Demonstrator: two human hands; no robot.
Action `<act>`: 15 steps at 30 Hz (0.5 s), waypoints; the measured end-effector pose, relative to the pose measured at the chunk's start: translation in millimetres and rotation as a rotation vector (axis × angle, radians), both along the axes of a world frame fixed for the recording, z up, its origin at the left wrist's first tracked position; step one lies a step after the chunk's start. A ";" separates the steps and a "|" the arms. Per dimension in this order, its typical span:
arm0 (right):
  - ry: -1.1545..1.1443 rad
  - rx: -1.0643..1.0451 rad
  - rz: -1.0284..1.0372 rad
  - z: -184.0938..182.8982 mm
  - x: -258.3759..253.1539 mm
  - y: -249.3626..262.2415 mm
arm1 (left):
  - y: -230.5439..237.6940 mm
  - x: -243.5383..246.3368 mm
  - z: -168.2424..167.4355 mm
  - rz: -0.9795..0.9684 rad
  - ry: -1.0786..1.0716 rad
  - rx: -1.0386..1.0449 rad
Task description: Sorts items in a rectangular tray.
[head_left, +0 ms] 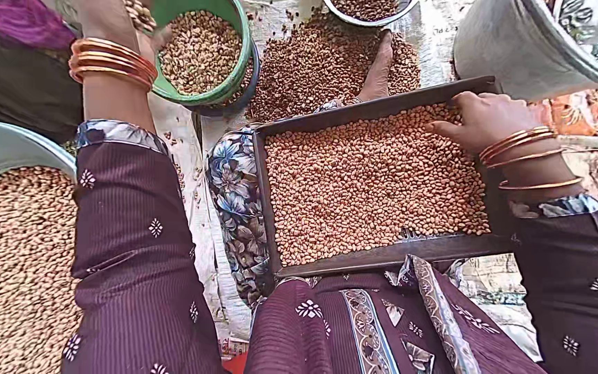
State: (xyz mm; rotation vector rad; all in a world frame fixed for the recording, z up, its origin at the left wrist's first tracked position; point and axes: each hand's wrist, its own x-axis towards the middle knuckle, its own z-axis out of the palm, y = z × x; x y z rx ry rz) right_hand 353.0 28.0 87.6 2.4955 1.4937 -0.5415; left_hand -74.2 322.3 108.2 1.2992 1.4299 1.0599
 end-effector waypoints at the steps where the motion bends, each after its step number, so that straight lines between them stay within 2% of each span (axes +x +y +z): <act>1: -0.005 -0.033 -0.019 -3.6 -7.6 2.6 | -1.1 -1.6 -4.0 -0.076 0.365 -0.009; 3: -0.013 -0.084 0.005 -11.0 -26.2 0.3 | -2.2 0.3 -14.7 -0.255 0.797 -0.013; 4: 0.000 -0.090 0.047 -14.9 -36.2 -4.8 | -7.0 3.2 -19.6 -0.362 0.853 0.024; 7: 0.143 -0.023 0.286 -22.7 -69.5 -35.2 | -49.0 15.6 -25.7 -0.682 0.781 0.242; 9: 0.267 -0.065 0.466 -16.0 -93.3 -50.0 | -85.2 21.1 -25.2 -0.921 0.696 0.327; 11: 0.344 -0.104 0.639 -5.8 -115.2 -56.3 | -116.2 24.6 -25.5 -1.122 0.782 0.325; 13: 0.354 -0.036 0.798 3.7 -140.9 -55.2 | -143.0 29.4 -23.9 -1.156 1.061 0.249; 15: 0.402 0.114 0.975 1.9 -173.6 -52.8 | -163.7 33.2 -26.5 -1.098 1.258 0.234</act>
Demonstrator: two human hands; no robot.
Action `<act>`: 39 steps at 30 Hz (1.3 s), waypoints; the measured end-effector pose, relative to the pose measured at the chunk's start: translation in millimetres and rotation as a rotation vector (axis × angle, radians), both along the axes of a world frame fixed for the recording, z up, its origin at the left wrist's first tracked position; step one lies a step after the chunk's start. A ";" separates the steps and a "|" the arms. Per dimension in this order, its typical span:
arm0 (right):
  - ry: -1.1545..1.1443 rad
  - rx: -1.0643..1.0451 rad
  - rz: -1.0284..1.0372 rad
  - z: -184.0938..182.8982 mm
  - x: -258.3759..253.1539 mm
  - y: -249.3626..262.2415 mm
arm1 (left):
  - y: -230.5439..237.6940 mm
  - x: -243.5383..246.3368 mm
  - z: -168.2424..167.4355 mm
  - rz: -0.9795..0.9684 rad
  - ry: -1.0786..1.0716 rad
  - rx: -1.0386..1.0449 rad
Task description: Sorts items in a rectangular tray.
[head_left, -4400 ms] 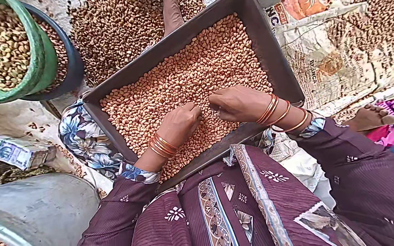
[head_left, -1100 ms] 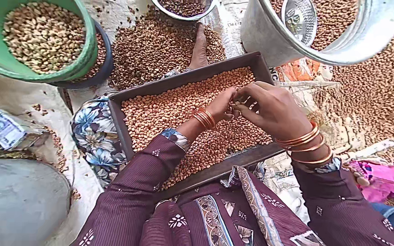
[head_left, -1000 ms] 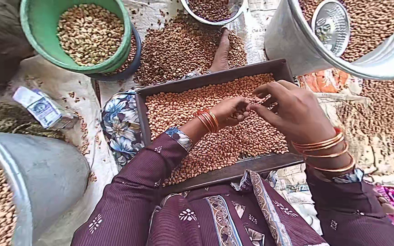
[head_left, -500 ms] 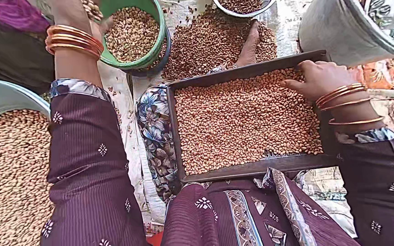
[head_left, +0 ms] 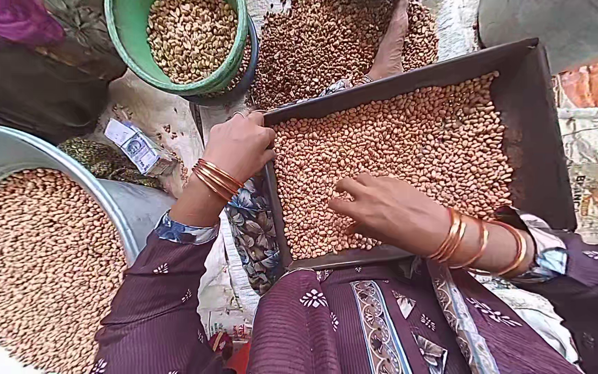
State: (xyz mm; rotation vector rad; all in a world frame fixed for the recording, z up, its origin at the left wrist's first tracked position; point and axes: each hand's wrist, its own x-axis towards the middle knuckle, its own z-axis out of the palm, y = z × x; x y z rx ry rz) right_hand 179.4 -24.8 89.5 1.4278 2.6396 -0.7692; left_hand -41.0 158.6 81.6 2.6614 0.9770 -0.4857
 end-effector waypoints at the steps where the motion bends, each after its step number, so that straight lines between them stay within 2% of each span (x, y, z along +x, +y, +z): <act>1: 0.083 0.041 0.088 -4.4 -18.5 0.8 | -7.0 1.6 -1.5 0.012 0.027 0.042; 4: 0.174 -0.030 0.368 -20.0 -67.6 -1.0 | -16.3 7.7 -4.1 0.045 0.085 0.117; 7: 0.070 -0.153 0.392 -31.9 -77.5 -1.5 | -20.8 11.1 -7.1 0.051 0.128 0.123; 9: 0.005 -0.158 0.305 -35.7 -56.6 0.6 | -23.7 13.3 -8.7 0.033 0.138 0.137; 13: -0.113 -0.031 0.060 -37.6 2.6 -2.1 | -22.6 12.5 -13.0 0.042 0.095 0.139; 16: -0.346 -0.100 -0.155 -18.9 40.5 6.1 | -13.4 2.4 -12.0 0.119 -0.084 0.108; 19: -0.534 -0.167 -0.334 0.9 51.0 24.1 | -7.2 -3.2 -12.3 0.108 -0.219 0.073; 20: -0.497 -0.105 -0.333 4.0 47.9 30.7 | -7.0 -3.0 -14.2 0.080 -0.227 0.064; 22: -0.263 0.013 -0.254 4.3 32.4 48.7 | -7.5 -1.5 -20.9 0.010 -0.244 0.078; 24: 0.039 0.036 -0.215 -8.0 8.2 70.9 | -7.8 1.2 -26.8 -0.043 -0.241 0.105; 26: 0.193 0.017 -0.254 -26.0 -16.4 89.6 | -7.4 3.6 -29.0 -0.075 -0.211 0.133; 30: 0.246 0.030 -0.358 -57.8 -48.6 102.0 | -8.6 3.4 -28.2 -0.078 -0.144 0.170; 35: 0.142 0.023 -0.396 -63.0 -61.0 106.6 | -9.7 2.4 -36.2 -0.074 -0.158 0.207; 39: 0.257 -0.031 -0.345 -56.8 -46.0 108.6 | -6.4 -6.0 -35.7 0.014 -0.351 0.109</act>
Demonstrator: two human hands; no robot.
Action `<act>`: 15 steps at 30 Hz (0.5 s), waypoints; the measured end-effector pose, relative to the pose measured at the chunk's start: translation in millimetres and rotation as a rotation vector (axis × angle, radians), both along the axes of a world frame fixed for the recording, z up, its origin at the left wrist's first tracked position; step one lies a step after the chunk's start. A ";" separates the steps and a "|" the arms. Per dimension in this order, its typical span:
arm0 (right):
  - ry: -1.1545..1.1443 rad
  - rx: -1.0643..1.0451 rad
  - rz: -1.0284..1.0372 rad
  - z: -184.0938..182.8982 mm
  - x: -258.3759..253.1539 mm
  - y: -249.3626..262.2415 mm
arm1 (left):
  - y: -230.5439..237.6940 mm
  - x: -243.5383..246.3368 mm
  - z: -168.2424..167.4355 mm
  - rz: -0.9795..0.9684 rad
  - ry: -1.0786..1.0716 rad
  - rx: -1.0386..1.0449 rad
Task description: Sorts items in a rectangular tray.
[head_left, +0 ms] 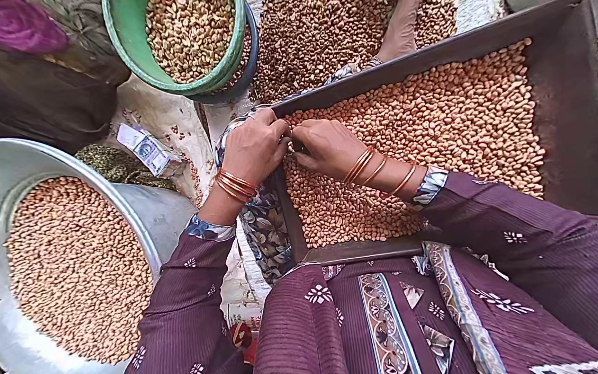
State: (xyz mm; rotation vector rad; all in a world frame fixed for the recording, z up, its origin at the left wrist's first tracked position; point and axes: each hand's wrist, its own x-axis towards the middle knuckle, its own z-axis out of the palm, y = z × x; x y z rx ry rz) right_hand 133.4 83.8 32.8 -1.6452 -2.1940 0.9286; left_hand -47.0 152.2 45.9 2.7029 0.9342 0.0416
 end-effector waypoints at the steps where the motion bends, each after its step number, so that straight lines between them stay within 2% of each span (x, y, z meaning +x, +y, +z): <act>1: 0.041 -0.012 0.027 3.1 4.3 -2.8 | -0.4 -4.0 2.0 0.039 -0.099 -0.057; 3: 0.132 -0.031 0.118 7.5 11.1 -12.5 | -4.0 -12.4 5.9 0.165 -0.367 -0.296; 6: 0.258 0.004 0.239 -0.8 10.3 -31.5 | -15.0 -18.9 13.3 0.405 -0.780 -0.954; 8: 0.267 0.033 0.259 -8.0 3.8 -42.5 | -23.5 -24.1 14.0 0.440 -0.842 -1.185; 10: 0.230 0.083 0.248 -13.8 -3.5 -48.7 | -32.5 -27.0 13.1 0.408 -0.759 -1.165; 15: 0.108 0.102 0.225 -12.5 -12.5 -50.7 | -46.0 -33.2 19.2 0.400 -0.420 -0.880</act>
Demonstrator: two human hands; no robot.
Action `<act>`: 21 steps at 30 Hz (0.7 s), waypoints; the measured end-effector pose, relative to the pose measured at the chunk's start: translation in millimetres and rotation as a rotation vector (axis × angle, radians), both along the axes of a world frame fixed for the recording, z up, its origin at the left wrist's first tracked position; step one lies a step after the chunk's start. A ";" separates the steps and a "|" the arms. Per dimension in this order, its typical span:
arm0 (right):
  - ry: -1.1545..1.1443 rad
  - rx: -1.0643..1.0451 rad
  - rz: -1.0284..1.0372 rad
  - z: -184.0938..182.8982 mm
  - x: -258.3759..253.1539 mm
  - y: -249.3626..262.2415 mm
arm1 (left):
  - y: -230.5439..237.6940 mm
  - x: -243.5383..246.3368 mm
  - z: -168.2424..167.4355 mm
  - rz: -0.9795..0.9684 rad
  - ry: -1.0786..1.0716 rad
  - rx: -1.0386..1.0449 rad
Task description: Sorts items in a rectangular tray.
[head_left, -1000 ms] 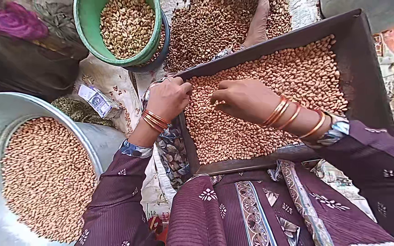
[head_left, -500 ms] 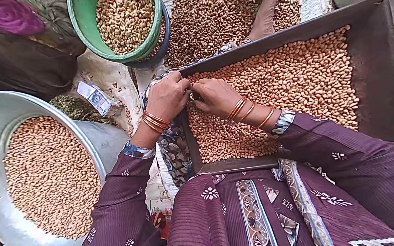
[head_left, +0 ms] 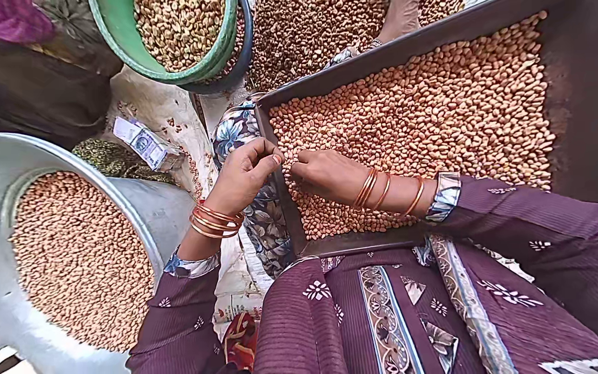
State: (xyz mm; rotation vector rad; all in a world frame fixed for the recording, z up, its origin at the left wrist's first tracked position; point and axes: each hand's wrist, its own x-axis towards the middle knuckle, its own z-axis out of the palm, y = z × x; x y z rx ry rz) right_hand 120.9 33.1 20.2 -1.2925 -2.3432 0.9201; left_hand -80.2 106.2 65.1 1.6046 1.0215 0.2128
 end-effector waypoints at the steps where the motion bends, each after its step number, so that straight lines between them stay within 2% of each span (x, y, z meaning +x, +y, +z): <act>1: -0.034 -0.011 -0.006 2.3 -0.7 0.5 | -0.3 -1.5 0.2 -0.017 0.044 0.022; 6: -0.154 -0.079 -0.012 19.2 5.4 4.0 | -0.4 4.7 5.6 0.008 0.070 -0.003; 10: -0.048 0.297 -0.155 41.0 9.4 1.0 | -3.4 24.8 6.9 0.105 -0.152 -0.155; 12: -0.037 0.443 -0.178 62.6 7.1 -4.0 | -12.6 39.6 11.9 0.233 -0.279 -0.371; 14: -0.060 0.514 -0.154 75.9 0.1 -17.0 | -15.5 46.9 12.2 0.275 -0.300 -0.540; 16: -0.065 0.472 -0.001 74.7 -10.2 -34.3 | -6.1 47.6 4.9 0.199 -0.273 -0.576; 18: -0.134 0.281 0.279 60.4 -19.4 -48.4 | 4.4 51.8 4.0 0.161 -0.233 -0.512; 19: -0.186 0.149 0.401 50.5 -23.2 -52.7 | 9.1 56.1 4.9 0.129 -0.215 -0.441; 21: -0.254 -0.009 0.483 27.9 -25.0 -57.8 | 18.0 71.1 2.2 -0.002 -0.169 -0.167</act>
